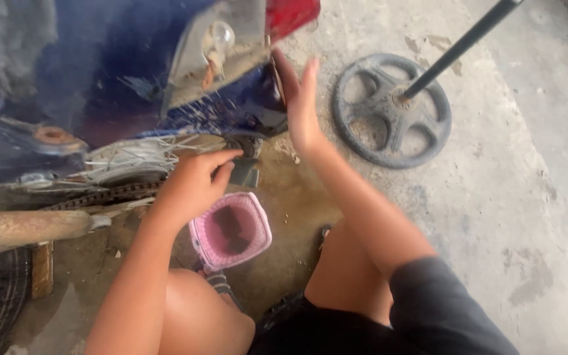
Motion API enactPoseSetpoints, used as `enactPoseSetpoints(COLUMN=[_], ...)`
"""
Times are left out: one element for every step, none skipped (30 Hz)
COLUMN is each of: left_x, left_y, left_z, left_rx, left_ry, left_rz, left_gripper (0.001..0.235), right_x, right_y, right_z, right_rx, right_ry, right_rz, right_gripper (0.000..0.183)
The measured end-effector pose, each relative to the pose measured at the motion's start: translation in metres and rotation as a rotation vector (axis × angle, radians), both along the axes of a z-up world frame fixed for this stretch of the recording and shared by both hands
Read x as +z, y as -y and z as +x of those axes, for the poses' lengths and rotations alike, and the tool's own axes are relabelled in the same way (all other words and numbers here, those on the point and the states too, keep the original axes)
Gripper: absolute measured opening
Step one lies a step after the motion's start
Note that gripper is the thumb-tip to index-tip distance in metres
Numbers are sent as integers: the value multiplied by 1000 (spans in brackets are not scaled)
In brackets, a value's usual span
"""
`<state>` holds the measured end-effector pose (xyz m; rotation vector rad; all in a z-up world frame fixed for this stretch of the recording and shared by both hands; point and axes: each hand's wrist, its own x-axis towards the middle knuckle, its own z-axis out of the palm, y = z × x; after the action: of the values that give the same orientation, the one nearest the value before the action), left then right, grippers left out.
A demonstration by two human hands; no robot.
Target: Wet sanding a motorcycle panel using sandpaper and a bucket of water to prepare the surface.
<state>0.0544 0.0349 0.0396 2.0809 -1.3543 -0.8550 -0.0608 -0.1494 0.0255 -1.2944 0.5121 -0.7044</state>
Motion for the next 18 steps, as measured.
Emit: enactPoseSetpoints(left_x=[-6, -9, -11, -8, -5, -4, -3, -2, -2, -3, -5, -3, 0, 2, 3, 0, -4, -8], left_y=[-3, -1, 0, -1, -3, -3, -1, -2, -2, -2, -2, -2, -3, -6, -9, -9, -10, -11], left_z=[0, 1, 4, 6, 9, 6, 7, 8, 8, 6, 5, 10, 11, 10, 8, 10, 11, 11], left_rx=[-8, -14, -20, -15, -11, -10, -10, 9, 27, 20, 33, 60, 67, 63, 58, 59, 47, 27], left_ry=[-9, 15, 38, 47, 28, 1, 1, -6, -14, -19, -20, -8, 0, -11, -22, -20, 0, 15], left_rz=[12, -28, -68, -73, -56, -41, -48, 1, 51, 56, 64, 62, 58, 29, -1, -2, -29, -48], left_gripper=[40, 40, 40, 40, 40, 40, 40, 41, 41, 41, 41, 41, 41, 41, 41, 41, 41, 41], right_x=[-1, 2, 6, -1, -8, -16, -14, -14, -14, -16, -18, -17, -22, -29, -37, -42, -48, -56], right_y=[-3, -1, 0, -12, -25, -37, -23, -12, -1, 2, 6, 12, 1, -12, -26, -11, 5, 18], right_z=[0, 3, 7, -2, -11, -25, -16, -8, 0, -2, -3, 5, -6, -21, -35, -29, -23, -21], right_rx=[-8, -10, -11, -6, -2, -3, -3, 12, 27, 20, 41, 74, 80, 49, 17, 18, 13, 5], right_ry=[-9, -5, -1, 7, 14, 13, 13, -6, -24, -30, -25, -5, 3, -13, -30, -28, -89, -161], right_rz=[12, 15, 19, 13, -112, -239, -247, -225, -202, -197, -208, -228, -232, -457, -680, -682, -789, -888], right_gripper=[112, 113, 115, 115, 106, 98, 98, 103, 108, 108, 110, 112, 112, 100, 88, 88, 96, 106])
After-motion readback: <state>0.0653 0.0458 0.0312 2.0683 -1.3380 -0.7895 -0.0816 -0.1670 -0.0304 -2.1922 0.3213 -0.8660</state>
